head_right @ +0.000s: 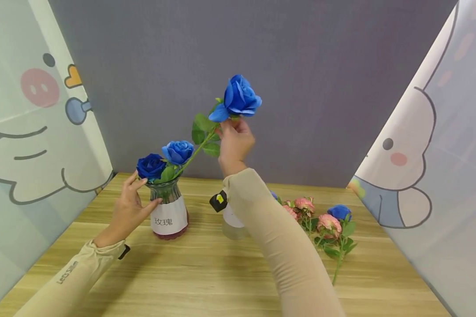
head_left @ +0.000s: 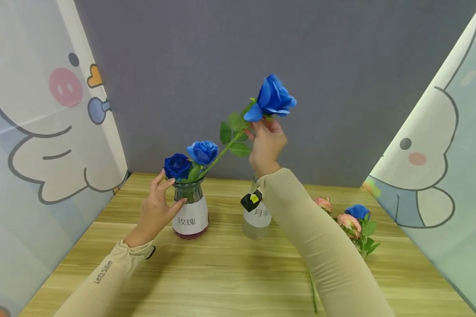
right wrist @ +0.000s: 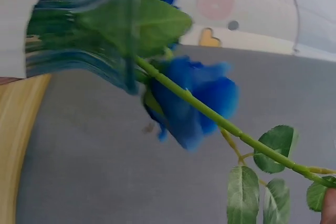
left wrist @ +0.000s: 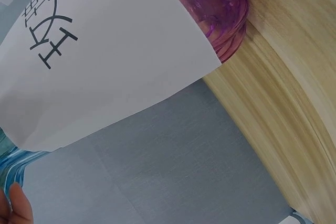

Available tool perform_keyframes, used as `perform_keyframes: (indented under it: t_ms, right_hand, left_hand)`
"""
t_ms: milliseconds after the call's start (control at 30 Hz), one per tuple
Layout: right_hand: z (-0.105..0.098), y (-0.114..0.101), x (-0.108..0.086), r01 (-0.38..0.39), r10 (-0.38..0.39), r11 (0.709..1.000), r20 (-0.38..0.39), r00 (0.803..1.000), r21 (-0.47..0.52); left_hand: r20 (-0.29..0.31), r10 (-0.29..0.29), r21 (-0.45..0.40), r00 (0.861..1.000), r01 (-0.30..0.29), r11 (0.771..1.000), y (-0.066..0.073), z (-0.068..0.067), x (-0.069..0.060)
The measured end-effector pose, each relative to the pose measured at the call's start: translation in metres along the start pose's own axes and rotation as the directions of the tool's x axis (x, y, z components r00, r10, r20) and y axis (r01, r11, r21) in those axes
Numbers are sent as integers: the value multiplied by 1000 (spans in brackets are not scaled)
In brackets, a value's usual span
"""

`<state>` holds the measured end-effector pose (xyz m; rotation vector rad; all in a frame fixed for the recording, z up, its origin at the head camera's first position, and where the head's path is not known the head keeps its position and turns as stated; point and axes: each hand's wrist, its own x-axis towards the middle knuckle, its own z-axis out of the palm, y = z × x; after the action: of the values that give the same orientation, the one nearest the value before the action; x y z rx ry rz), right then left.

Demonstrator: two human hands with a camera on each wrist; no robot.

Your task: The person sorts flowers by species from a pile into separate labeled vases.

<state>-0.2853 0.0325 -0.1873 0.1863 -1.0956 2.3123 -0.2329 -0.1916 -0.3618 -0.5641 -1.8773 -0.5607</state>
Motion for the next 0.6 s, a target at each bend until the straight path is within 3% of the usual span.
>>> perform_keyframes:
  t_ms: [233, 500, 600]
  right_hand:
    - [9, 8, -12, -8, 8, 1000, 47, 999, -9]
    - [19, -4, -12, 89, -84, 995, 120, 989, -42]
    - [20, -4, -15, 97, -85, 992, 157, 984, -75]
  left_hand:
    - [-9, 13, 2, 1000, -13, 1000, -1, 1, 1]
    - [-12, 10, 18, 1000, -10, 1000, 1, 1, 0]
    - [-12, 13, 26, 1000, -13, 1000, 1, 1, 0]
